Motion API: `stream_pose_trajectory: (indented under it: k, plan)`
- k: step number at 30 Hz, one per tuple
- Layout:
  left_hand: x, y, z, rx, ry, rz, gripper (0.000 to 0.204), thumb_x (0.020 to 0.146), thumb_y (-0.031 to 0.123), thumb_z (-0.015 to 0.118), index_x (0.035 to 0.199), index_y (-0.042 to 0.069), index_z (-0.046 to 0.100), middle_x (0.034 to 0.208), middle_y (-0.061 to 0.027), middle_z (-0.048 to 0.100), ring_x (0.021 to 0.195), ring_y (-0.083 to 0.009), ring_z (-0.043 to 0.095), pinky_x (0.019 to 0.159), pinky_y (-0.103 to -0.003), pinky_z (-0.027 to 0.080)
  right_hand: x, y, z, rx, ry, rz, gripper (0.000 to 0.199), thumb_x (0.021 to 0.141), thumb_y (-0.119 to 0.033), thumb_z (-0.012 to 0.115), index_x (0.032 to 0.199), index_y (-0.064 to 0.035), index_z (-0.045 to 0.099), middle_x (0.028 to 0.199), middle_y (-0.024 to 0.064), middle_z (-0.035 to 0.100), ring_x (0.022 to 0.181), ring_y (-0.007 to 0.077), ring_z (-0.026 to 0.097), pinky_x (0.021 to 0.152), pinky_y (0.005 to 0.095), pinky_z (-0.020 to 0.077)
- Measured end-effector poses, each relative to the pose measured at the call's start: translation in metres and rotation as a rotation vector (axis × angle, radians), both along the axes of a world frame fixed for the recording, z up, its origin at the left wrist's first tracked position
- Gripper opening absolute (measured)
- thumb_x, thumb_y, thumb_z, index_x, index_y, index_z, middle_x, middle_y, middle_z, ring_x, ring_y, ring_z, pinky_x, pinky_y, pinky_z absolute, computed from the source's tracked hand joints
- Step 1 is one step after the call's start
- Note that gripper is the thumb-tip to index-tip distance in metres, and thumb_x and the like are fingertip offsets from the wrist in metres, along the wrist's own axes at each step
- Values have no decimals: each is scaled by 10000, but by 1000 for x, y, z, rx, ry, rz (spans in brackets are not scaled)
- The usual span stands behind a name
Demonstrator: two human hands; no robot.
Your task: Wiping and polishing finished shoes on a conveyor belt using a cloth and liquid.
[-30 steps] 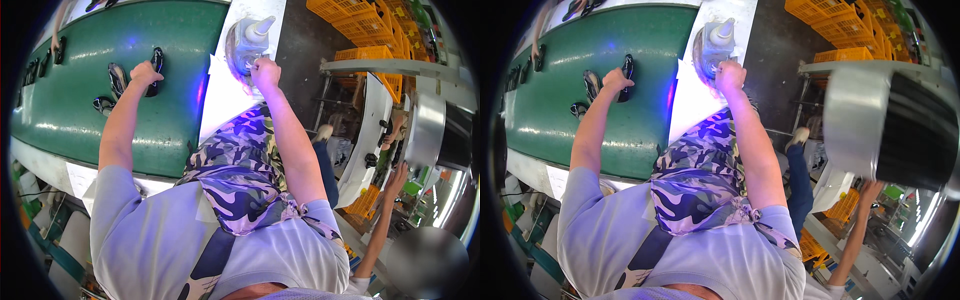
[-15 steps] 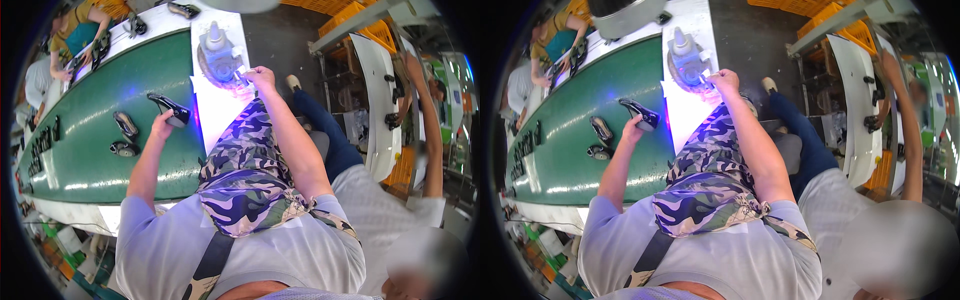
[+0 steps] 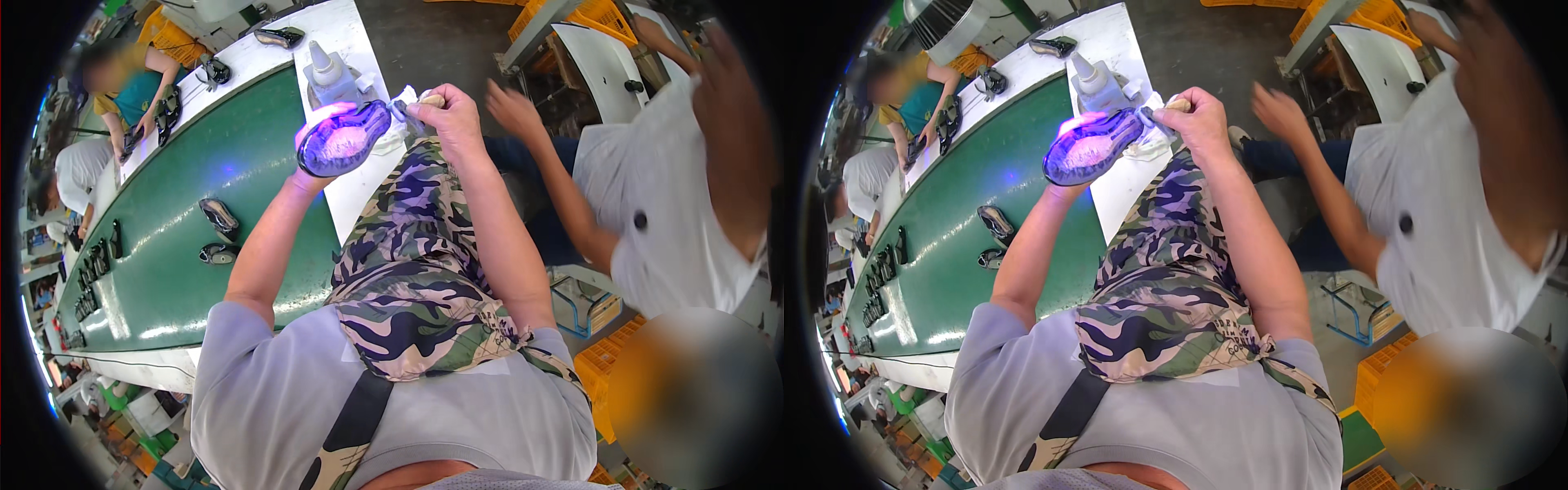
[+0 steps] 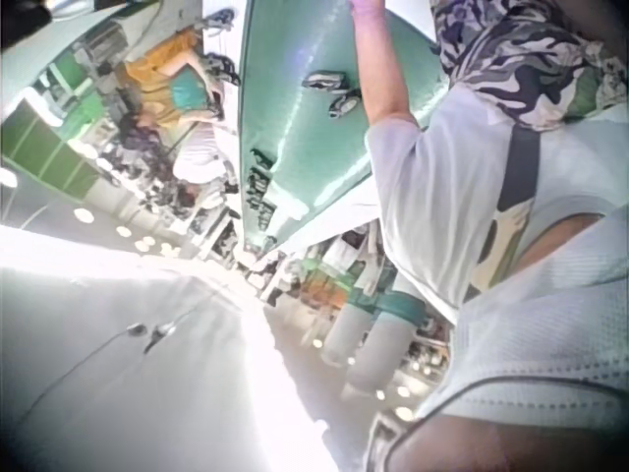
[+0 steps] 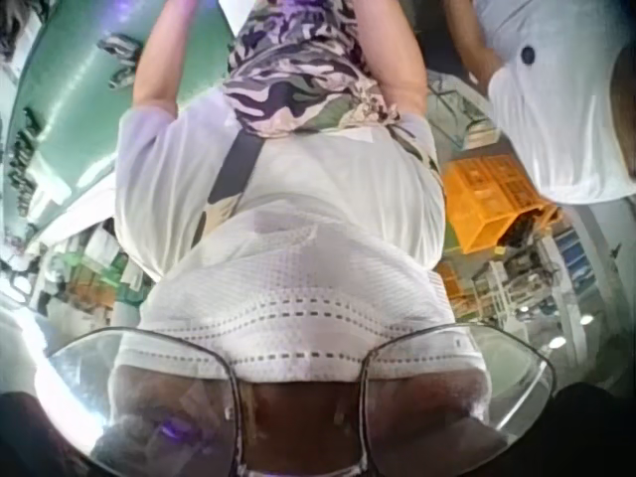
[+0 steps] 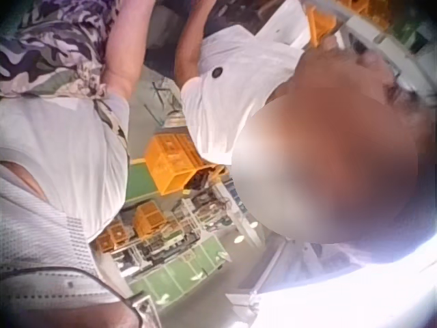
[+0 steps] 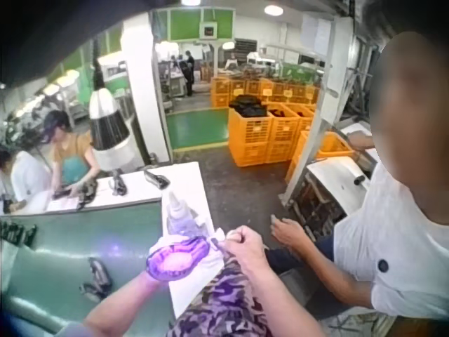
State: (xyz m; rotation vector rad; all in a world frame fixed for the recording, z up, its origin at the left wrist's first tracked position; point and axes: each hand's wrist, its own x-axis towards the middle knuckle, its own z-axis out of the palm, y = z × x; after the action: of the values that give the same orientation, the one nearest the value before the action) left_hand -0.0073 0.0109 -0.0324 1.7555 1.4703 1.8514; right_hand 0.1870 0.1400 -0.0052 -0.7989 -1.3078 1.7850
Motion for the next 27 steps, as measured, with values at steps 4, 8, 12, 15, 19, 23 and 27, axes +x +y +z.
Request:
stream_pose_trajectory:
  k: [4, 8, 12, 15, 19, 23, 27]
  plan:
    - [-4, 2, 16, -17, 118, -114, 480, 664, 86, 838, 1086, 2, 625, 1142, -147, 668, 1032, -251, 666, 920, -345, 524, 7, -1, 20, 112, -102, -42, 209, 746, 19, 782, 852, -31, 609, 787, 3, 607, 697, 76, 558, 643, 228, 461]
    - [5, -1, 36, 10, 286, -97, 486, 675, 59, 817, 1101, 6, 592, 1120, -160, 670, 1002, -294, 679, 878, -350, 542, 5, 0, 24, 199, -123, -65, 202, 752, 12, 778, 854, -30, 609, 784, -6, 600, 691, 65, 541, 632, 220, 454]
    - [8, -5, 45, 39, 343, -82, 481, 666, 53, 814, 1090, 5, 592, 1123, -165, 669, 1015, -298, 676, 885, -350, 540, 3, -1, 26, 310, -145, -133, 211, 714, -83, 803, 809, 3, 635, 716, 17, 634, 628, 73, 557, 568, 245, 462]
    - [9, -10, 54, 65, 361, -89, 481, 672, 45, 808, 1099, 0, 590, 1126, -167, 668, 1021, -300, 674, 890, -354, 539, 2, -5, 29, 305, -156, -103, 188, 742, -39, 781, 823, -14, 613, 750, 3, 611, 659, 63, 544, 595, 226, 453]
    - [7, -11, 54, 53, 372, -94, 483, 683, 40, 799, 1116, -1, 589, 1134, -167, 665, 1024, -303, 672, 894, -355, 538, 2, -11, 35, 166, -25, 13, 185, 767, 15, 755, 849, -33, 596, 792, 4, 601, 691, 67, 551, 638, 217, 458]
    - [9, -10, 52, 22, 365, -90, 502, 681, 53, 799, 1136, 13, 590, 1137, -154, 663, 1017, -301, 671, 885, -361, 539, 6, -25, 43, 14, 50, 125, 189, 769, 17, 753, 865, -33, 598, 802, 19, 613, 700, 83, 576, 657, 234, 477]
    - [15, -8, 54, -66, 387, -40, 541, 655, 95, 825, 1141, 47, 592, 1073, -132, 669, 963, -301, 676, 848, -370, 543, 9, -30, 51, -20, 111, 144, 191, 764, 2, 761, 869, -17, 603, 789, 28, 620, 682, 88, 581, 624, 239, 477]
